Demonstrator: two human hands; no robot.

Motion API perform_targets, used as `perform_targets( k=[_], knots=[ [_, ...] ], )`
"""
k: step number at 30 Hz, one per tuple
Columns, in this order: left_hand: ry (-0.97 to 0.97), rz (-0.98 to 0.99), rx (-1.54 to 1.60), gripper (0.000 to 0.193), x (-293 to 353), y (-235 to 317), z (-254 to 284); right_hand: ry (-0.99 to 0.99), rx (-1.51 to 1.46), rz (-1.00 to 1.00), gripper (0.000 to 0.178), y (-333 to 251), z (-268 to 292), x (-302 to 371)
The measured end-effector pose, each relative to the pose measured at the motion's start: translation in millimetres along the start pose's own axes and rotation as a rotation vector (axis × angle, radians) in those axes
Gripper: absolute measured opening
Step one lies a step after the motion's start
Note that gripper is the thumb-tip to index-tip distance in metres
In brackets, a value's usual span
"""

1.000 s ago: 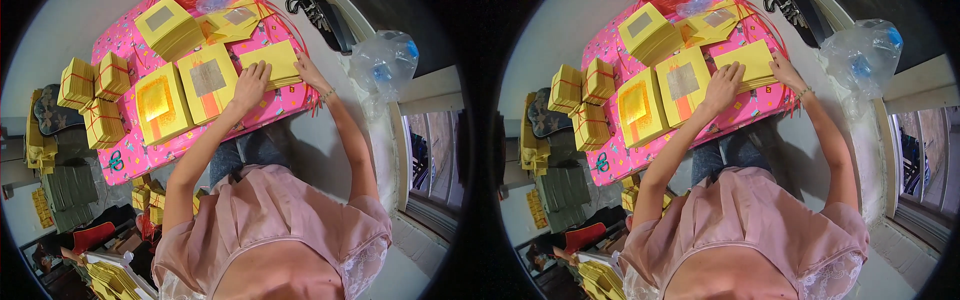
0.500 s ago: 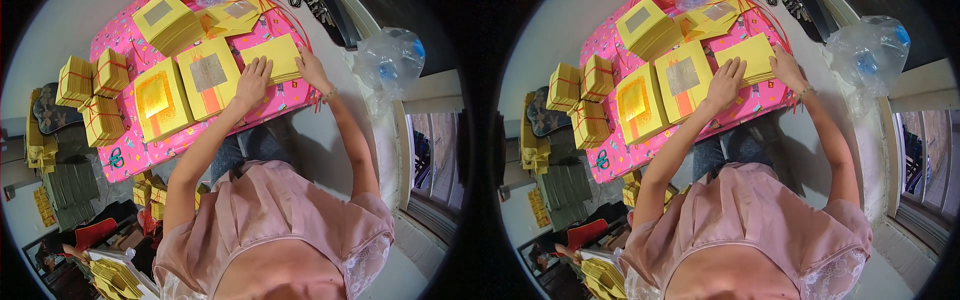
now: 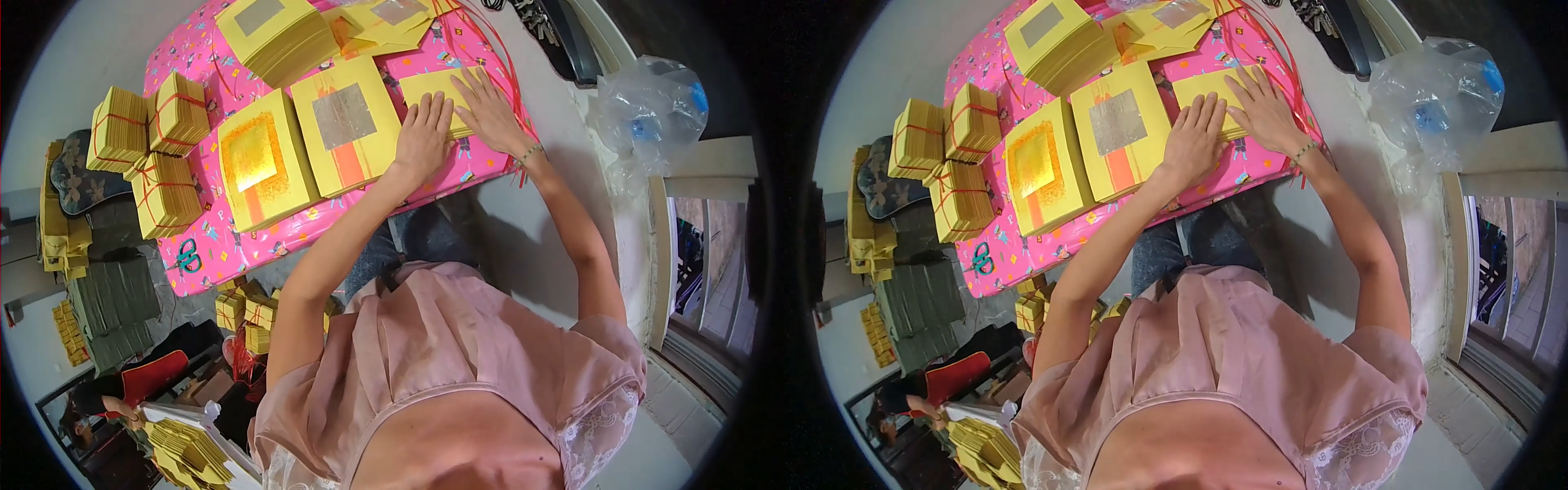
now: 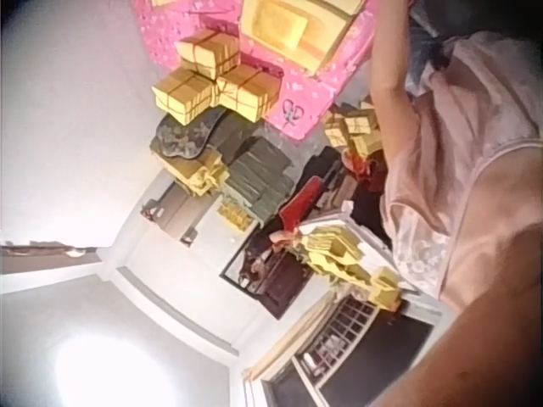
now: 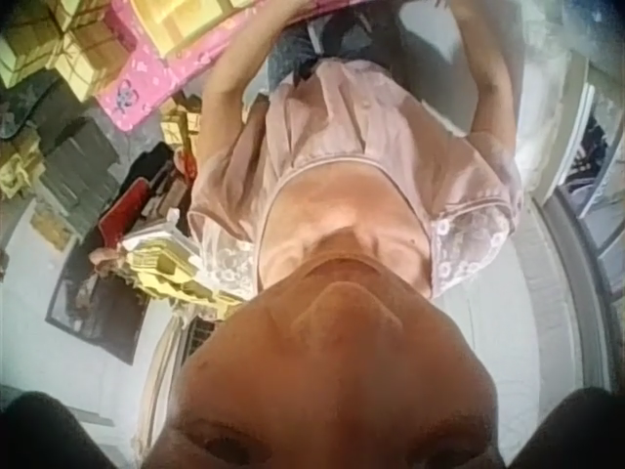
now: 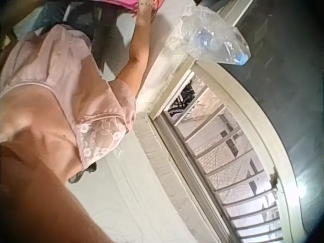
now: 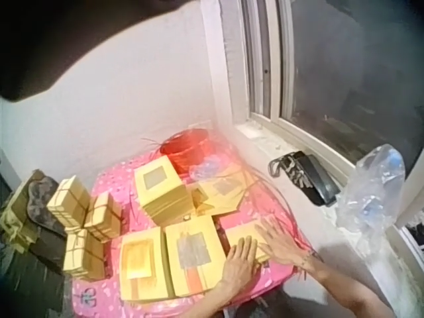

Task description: Folding and stacking ceremonial joss paper with gold and silver foil.

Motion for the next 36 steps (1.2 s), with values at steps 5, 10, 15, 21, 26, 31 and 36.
perform_targets(
  k=[5,10,15,21,26,31,36],
  knots=[
    [0.039,-0.011,0.191,0.064,4,-12,14,-0.096,0.024,-0.030,0.058,-3,0,-4],
    [0.299,0.041,0.401,0.040,37,-46,80,-0.259,0.088,-0.114,0.060,1,11,-12],
    [0.306,0.177,0.441,0.035,99,-77,106,-0.283,0.055,-0.122,0.059,-5,29,-20],
    [0.278,0.246,0.362,0.037,142,-71,116,0.018,-0.203,0.135,0.039,-91,103,-24],
    [0.190,0.296,0.314,0.044,152,-66,112,-0.210,-0.267,0.410,0.028,-168,69,11],
    [0.186,0.281,0.278,0.047,162,-67,102,-0.230,-0.104,0.483,0.036,-183,36,18],
    [0.236,0.284,0.253,0.037,169,-69,100,-0.256,-0.115,0.504,0.030,-181,29,16]
  ],
)
Point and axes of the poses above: each hand's wrist, its own x-axis away from the middle knuckle, its own z-axis out of the back of the hand, y = z × x, the point moved 10 cm from there along -x, towards the middle knuckle, and after that the axes turned 11 degrees about -z, right-handed, at the moved point
